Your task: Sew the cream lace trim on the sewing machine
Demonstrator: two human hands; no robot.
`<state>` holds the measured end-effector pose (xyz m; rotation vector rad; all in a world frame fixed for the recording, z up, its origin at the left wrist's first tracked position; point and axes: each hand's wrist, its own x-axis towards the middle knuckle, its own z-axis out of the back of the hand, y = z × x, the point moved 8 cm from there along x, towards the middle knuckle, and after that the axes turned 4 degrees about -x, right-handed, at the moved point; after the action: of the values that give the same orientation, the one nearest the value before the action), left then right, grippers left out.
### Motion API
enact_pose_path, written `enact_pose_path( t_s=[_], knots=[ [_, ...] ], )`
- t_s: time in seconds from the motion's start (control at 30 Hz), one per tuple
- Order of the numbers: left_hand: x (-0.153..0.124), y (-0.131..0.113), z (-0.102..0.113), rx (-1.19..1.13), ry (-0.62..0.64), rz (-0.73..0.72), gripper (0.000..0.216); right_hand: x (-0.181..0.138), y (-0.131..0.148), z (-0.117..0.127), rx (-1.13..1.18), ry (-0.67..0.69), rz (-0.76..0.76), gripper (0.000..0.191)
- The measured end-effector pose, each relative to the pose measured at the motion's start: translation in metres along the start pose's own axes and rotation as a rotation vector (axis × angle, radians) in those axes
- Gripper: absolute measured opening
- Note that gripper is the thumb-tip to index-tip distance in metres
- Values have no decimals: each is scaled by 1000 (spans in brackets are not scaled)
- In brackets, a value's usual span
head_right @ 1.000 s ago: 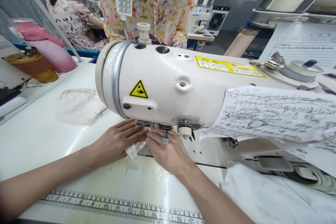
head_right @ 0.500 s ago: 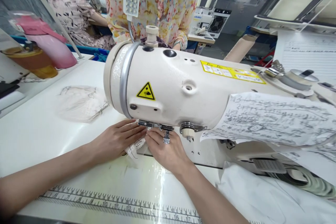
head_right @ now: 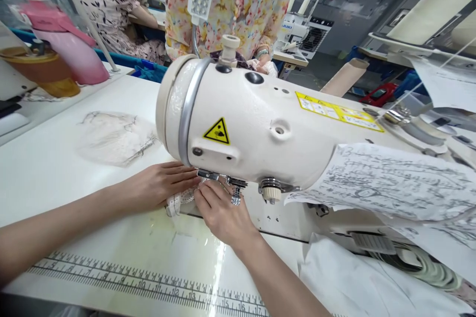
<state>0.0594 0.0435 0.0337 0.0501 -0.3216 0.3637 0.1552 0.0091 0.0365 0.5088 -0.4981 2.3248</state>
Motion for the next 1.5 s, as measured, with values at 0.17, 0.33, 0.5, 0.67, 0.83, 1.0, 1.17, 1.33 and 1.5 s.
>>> enact_pose_path(
  t_s=[0.17,0.33,0.5,0.67,0.83,1.0,1.17,1.33,1.5],
  knots=[
    [-1,1,-3,18,21,15,47,4,4,4,-13,-51,35,26],
    [-1,-1,-6,59,39,41,43,4,4,7,8,-88,36,23],
    [-2,-5,-10,118,59,79,43,0,1,4,-6,-80,13,24],
    [-4,-7,-18,178,107,141,50,-4,-3,4,-9,-59,-19,24],
    [-3,-10,-17,191,77,155,49,-5,-6,4,-4,-42,-35,23],
    [-3,-13,-13,218,40,157,46,-7,-7,3,-7,-32,-38,23],
    [-3,-14,-12,218,7,152,45,-6,-10,5,-6,-23,-46,24],
    [-2,-13,-12,188,-14,158,43,-4,-13,8,-23,-35,-28,27],
    [-1,-10,-11,158,-20,180,41,-5,-16,6,-41,-21,-11,35]
  ],
)
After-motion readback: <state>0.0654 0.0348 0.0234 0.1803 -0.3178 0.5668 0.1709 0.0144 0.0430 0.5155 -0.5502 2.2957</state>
